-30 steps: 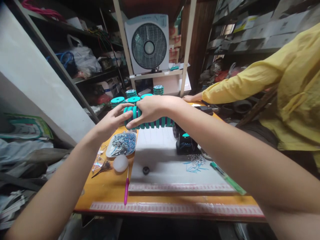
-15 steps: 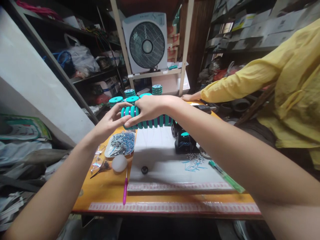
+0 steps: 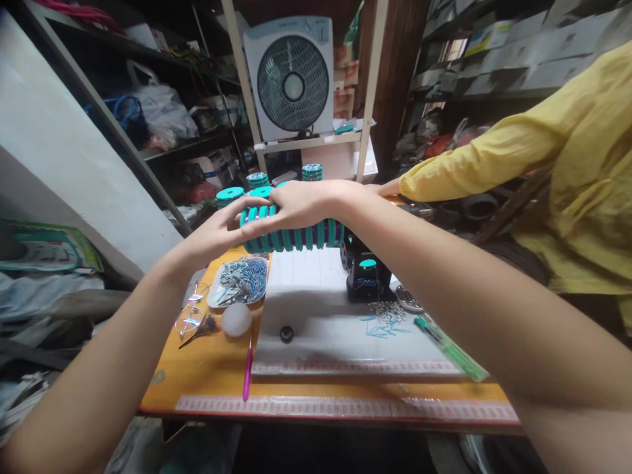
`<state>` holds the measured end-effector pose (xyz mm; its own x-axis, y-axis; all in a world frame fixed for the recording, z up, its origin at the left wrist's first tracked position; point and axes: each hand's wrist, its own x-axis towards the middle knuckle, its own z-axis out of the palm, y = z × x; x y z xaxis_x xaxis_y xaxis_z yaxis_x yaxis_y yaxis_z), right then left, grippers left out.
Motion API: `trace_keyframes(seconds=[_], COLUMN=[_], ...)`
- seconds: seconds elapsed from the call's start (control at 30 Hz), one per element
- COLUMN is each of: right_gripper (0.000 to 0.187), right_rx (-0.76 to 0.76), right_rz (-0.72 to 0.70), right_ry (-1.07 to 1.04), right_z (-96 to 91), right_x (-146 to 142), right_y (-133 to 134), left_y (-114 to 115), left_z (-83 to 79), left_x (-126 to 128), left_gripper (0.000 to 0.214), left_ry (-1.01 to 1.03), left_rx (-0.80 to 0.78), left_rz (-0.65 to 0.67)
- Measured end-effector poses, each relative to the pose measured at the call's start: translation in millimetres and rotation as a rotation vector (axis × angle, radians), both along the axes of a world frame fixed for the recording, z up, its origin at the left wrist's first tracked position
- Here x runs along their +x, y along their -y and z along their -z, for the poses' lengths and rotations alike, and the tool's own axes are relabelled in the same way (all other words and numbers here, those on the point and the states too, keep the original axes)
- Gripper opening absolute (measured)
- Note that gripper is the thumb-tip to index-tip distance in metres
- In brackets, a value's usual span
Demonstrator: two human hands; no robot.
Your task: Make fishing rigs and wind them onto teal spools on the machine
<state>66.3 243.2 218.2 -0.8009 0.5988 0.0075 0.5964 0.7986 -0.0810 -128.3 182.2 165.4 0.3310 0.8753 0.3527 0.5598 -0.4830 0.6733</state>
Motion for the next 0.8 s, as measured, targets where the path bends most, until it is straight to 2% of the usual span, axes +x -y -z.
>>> trace_keyframes(seconds=[0.27,0.43,0.53,0.63,0.73,0.8], right_gripper=[0.094,0.092,0.095,0.094,0.091,0.088], right_rx=[-0.015,-0.018,-0.012,0.019,0.010,-0.001], right_rz=[-0.006,-0.050,-0.075,-0.033,-0.004,-0.004], right_ry=[-0.092,-0.121,-0.124,-0.084,-0.069,-0.074], right_z=[6.4,10.2,11.5,10.7,8.6,7.5], right_x=[-0.9,0.1,0.4,-1.2,-3.5,-4.5], right_y=[-6.5,-5.3,-3.4,-1.0,1.2,2.4], left_y=[1.5,1.2,2.7,11.1,31.5,51.5], left_z=[9.2,14.9,28.1,43.6,56.6,65.0], left_x=[1.4,0.0,-7.8,-17.1,-19.8,-15.5], left_gripper=[0.050,0.049,0.053,0.059,0.060,0.056], left_ry=[-0.031,0.006,0.187,0.435,0.565,0.622], left_rx=[0.153,0.161,0.146,0.136,0.075,0.052], left_rz=[0.000,0.018,0.038,0.023,0.029,-0.035])
